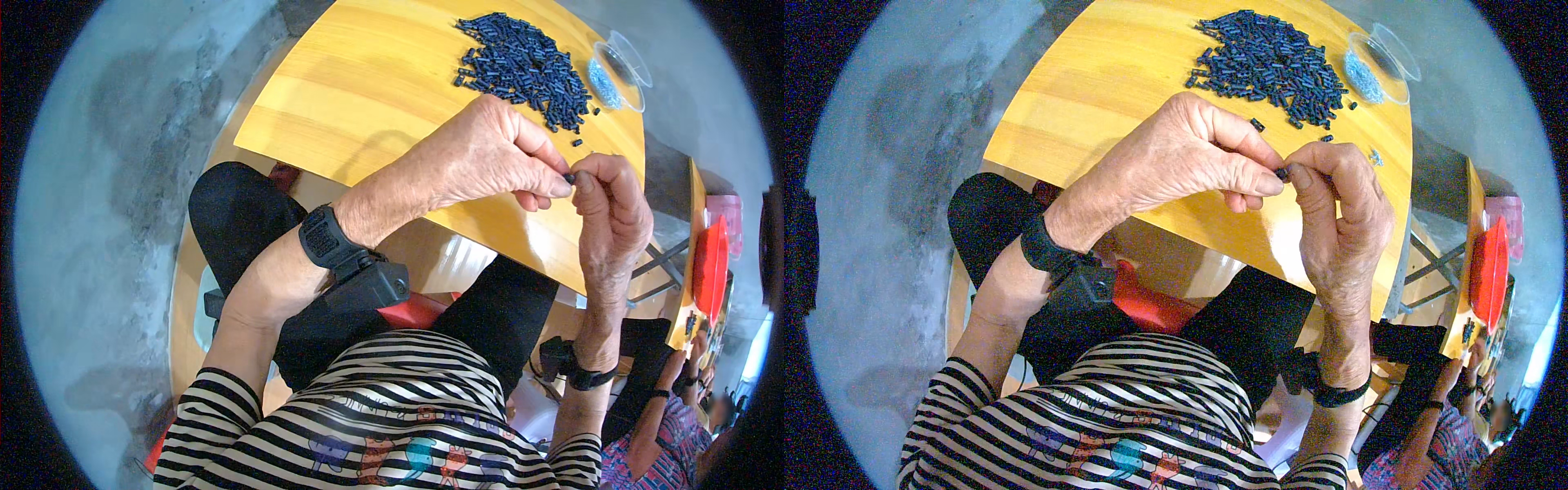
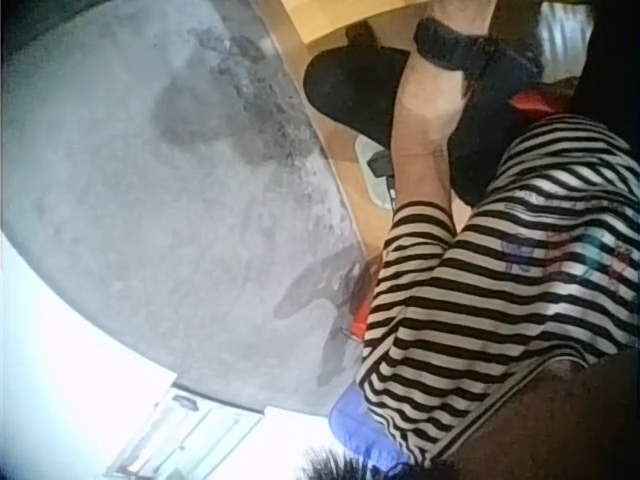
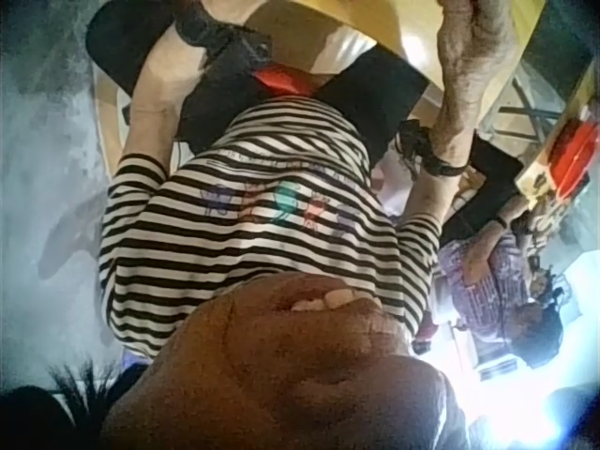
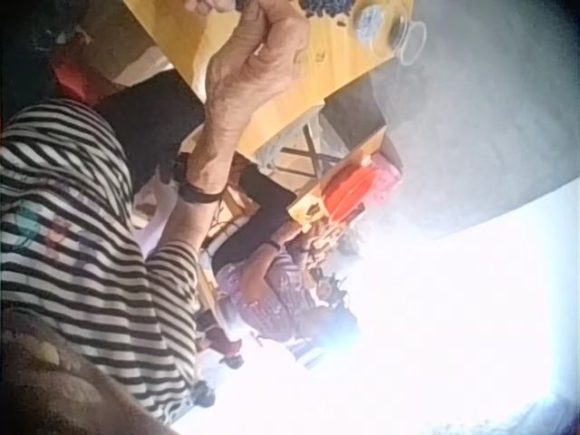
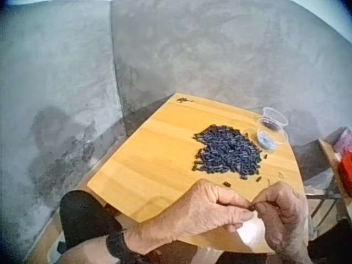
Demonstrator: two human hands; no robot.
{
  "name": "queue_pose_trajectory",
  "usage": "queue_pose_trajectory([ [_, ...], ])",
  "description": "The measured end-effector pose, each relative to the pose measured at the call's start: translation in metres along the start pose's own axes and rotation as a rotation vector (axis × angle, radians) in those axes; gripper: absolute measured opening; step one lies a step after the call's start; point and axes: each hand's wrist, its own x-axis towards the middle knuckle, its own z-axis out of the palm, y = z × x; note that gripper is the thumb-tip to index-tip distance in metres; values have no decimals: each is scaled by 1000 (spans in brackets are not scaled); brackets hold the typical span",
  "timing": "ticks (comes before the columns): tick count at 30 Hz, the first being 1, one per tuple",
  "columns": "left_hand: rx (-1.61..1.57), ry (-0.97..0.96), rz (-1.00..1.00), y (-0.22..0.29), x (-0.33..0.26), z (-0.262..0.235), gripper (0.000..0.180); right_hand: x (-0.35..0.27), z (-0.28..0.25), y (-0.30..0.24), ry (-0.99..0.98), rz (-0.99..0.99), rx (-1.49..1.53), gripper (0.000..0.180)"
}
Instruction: Assembling small blue and grey plastic connector components at a workbench.
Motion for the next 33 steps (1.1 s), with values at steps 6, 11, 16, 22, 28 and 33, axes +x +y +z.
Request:
queue_pose_trajectory([
  [6,-50,39,3,2,-1,4,16,-1,6,-2,81,-29,-65,10],
  [11,-81,20,-37,-1,0,3,15,-1,4,-4,66,-129,-158,11],
  [16,-129,9,-66,-3,0,0,18,0,3,-2,33,-129,-80,9],
  [22,-133,49,1,1,1,-5,23,-7,7,-2,63,94,254,17],
  [28,-83,91,44,5,-3,-6,20,-8,14,-7,120,-13,120,18],
  [33,-92,98,58,7,-6,-4,18,-4,13,-12,139,-252,-178,24],
])
